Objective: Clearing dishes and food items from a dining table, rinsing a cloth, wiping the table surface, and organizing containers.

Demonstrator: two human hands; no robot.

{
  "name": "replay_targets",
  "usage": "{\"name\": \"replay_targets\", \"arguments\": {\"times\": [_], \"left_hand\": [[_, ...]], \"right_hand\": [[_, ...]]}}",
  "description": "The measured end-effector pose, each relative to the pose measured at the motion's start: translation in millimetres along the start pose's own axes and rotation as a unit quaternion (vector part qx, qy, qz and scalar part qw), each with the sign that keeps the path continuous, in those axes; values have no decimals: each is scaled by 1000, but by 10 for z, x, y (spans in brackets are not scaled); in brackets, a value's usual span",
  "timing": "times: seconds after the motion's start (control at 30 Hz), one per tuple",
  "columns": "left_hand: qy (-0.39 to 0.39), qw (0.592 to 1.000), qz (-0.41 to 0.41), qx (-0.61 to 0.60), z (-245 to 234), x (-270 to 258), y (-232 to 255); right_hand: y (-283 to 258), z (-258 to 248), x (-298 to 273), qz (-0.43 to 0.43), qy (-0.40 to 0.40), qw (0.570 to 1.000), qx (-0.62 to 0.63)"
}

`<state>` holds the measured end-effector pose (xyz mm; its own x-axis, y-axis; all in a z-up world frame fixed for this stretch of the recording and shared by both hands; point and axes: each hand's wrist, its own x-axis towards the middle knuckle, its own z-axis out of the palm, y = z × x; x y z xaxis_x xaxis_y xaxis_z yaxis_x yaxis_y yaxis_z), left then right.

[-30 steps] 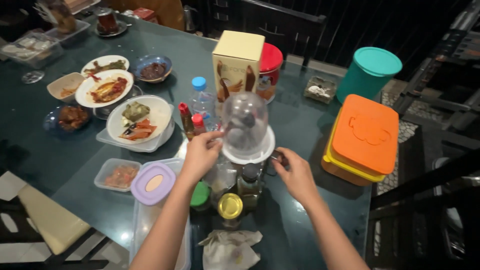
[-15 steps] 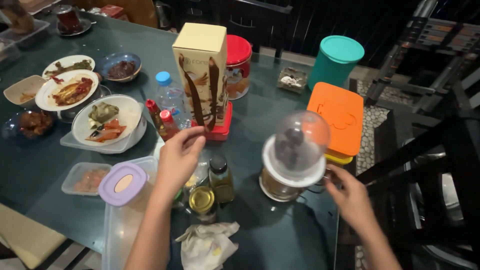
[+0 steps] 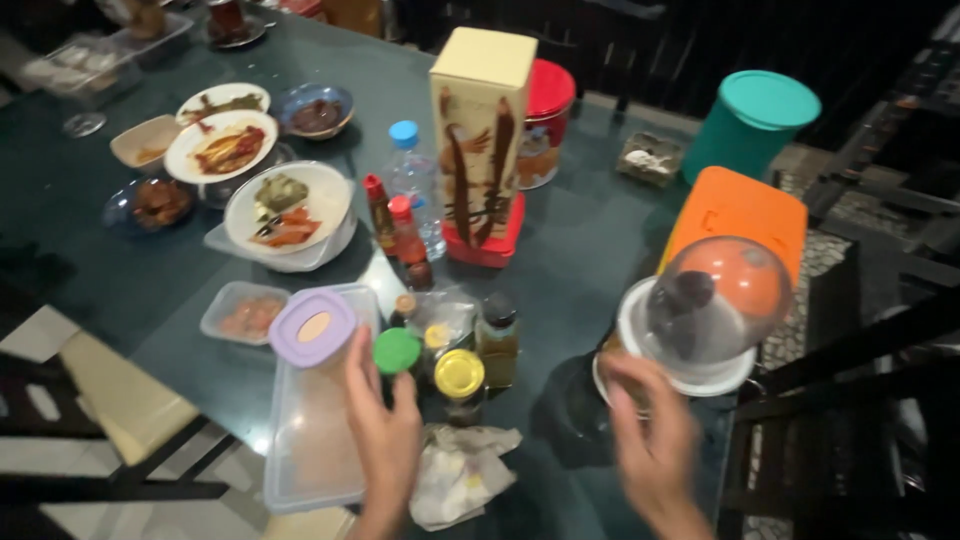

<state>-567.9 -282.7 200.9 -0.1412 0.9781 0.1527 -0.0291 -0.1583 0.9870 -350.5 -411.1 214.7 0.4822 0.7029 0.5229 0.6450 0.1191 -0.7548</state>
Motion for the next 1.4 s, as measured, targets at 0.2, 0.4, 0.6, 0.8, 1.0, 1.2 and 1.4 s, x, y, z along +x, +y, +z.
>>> {"name": "replay_targets", "arguments": {"times": [0.2, 0.4, 0.6, 0.8, 1.0, 1.2, 1.4], "left_hand": [[-24, 990, 16, 139, -32, -617, -1207], [-37, 975, -39, 218, 137, -422, -1521], [-110, 963, -150, 196, 152, -178, -1169], [-211, 935, -200, 204, 110, 29, -981], [-225, 939, -151, 214, 145, 62, -1017], [-286, 931, -138, 181, 245, -20, -528], [-398, 878, -163, 209, 276, -148, -447]], "right_hand": [[850, 1361, 794, 315, -166, 881, 311], [724, 1826, 1211, 418, -321, 758, 384], [807, 2178, 1355, 348, -455, 746, 340], [888, 2099, 1296, 450, -487, 642, 385], [457, 1699, 1128, 529, -400, 626, 411], [197, 1203, 929, 529, -331, 658, 422], [210, 799, 608, 497, -280, 699, 432]]}}
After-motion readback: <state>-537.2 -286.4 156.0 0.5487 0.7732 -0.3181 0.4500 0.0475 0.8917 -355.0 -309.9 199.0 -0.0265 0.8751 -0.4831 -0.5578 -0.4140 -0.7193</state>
